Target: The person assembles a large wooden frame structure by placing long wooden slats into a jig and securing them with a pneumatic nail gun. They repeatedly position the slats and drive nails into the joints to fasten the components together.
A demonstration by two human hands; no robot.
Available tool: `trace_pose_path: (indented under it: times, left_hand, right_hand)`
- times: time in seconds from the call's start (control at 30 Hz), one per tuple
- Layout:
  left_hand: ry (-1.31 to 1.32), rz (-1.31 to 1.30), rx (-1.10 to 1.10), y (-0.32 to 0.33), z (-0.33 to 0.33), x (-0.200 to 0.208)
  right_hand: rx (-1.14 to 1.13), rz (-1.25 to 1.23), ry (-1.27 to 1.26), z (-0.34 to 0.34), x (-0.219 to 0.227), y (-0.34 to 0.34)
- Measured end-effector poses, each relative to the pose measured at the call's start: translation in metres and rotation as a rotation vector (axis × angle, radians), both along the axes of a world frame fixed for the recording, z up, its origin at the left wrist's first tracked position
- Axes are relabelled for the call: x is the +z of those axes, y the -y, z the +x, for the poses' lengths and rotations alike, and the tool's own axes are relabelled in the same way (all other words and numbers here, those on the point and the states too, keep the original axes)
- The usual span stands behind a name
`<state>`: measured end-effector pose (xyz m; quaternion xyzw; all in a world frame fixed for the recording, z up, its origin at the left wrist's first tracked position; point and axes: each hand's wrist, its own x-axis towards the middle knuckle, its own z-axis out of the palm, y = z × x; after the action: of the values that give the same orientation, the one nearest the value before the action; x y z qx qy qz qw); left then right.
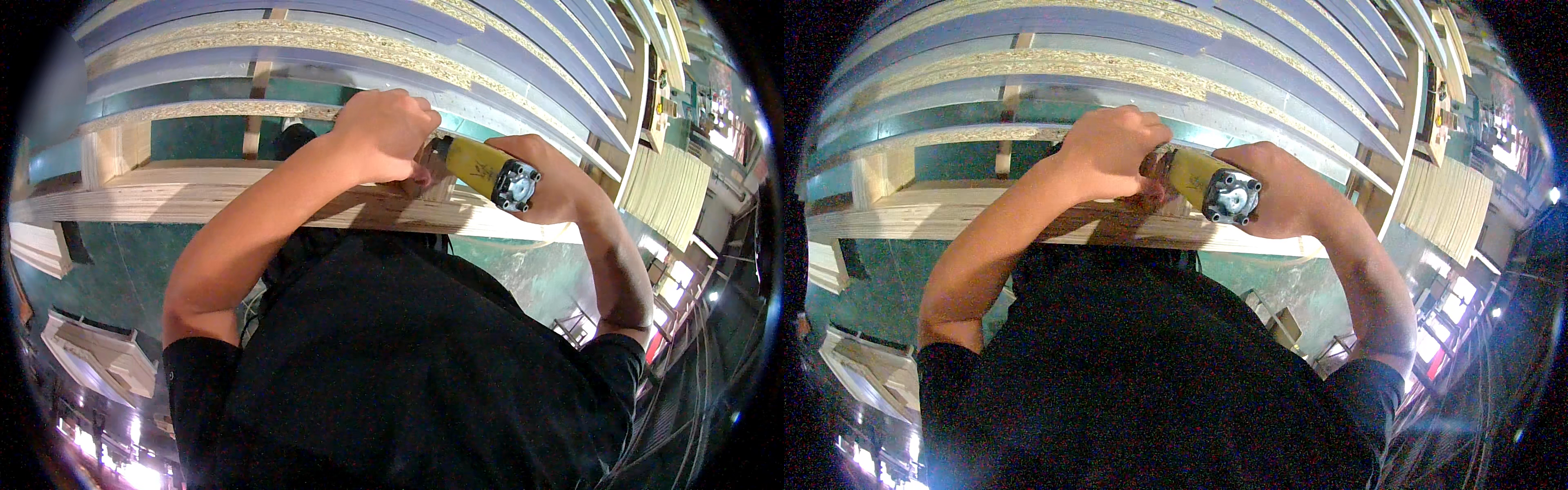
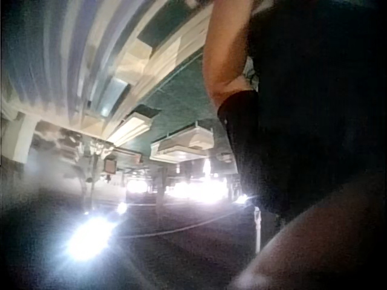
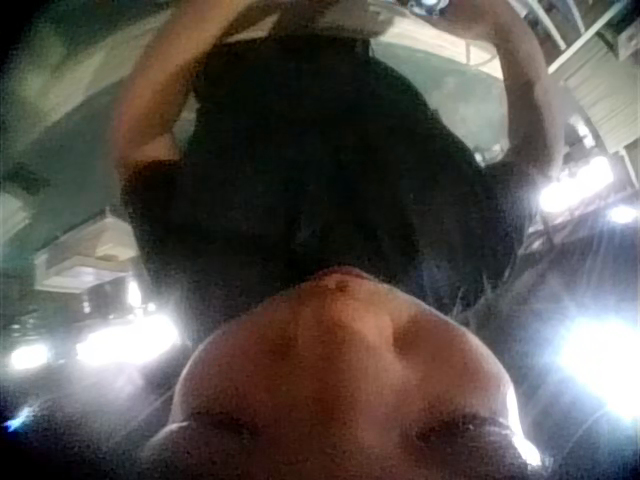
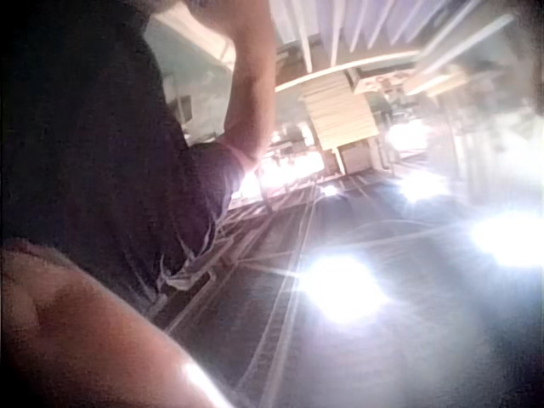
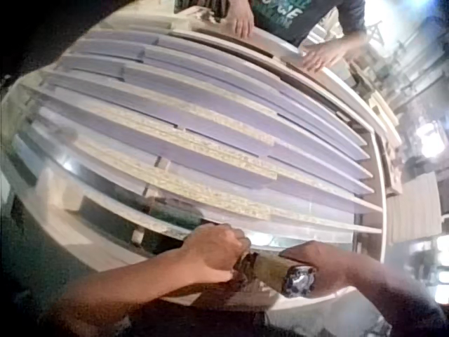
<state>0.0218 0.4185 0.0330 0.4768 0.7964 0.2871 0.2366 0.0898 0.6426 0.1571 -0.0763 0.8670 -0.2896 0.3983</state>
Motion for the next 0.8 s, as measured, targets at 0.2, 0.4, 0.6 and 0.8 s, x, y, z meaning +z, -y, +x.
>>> trace_pose_path:
  times: [0.2, 0.4, 0.6, 0.8]
  left_hand:
    - [0.003, 0.002, -0.001, 0.0, -0.002, 0.0]
    - [0.007, -0.007, -0.005, -0.001, -0.004, 0.0]
    - [0.007, 0.001, 0.002, -0.001, -0.002, 0.001]
    - [0.006, -0.038, -0.02, -0.001, -0.003, 0.004]
  right_hand:
    - [0.006, 0.072, 0.042, 0.0, 0.004, -0.006]
    - [-0.039, -0.059, -0.031, 0.005, -0.003, -0.004]
    - [-0.017, -0.038, -0.022, 0.001, -0.002, 0.0]
    - [0.013, -0.044, -0.006, 0.003, -0.003, -0.007]
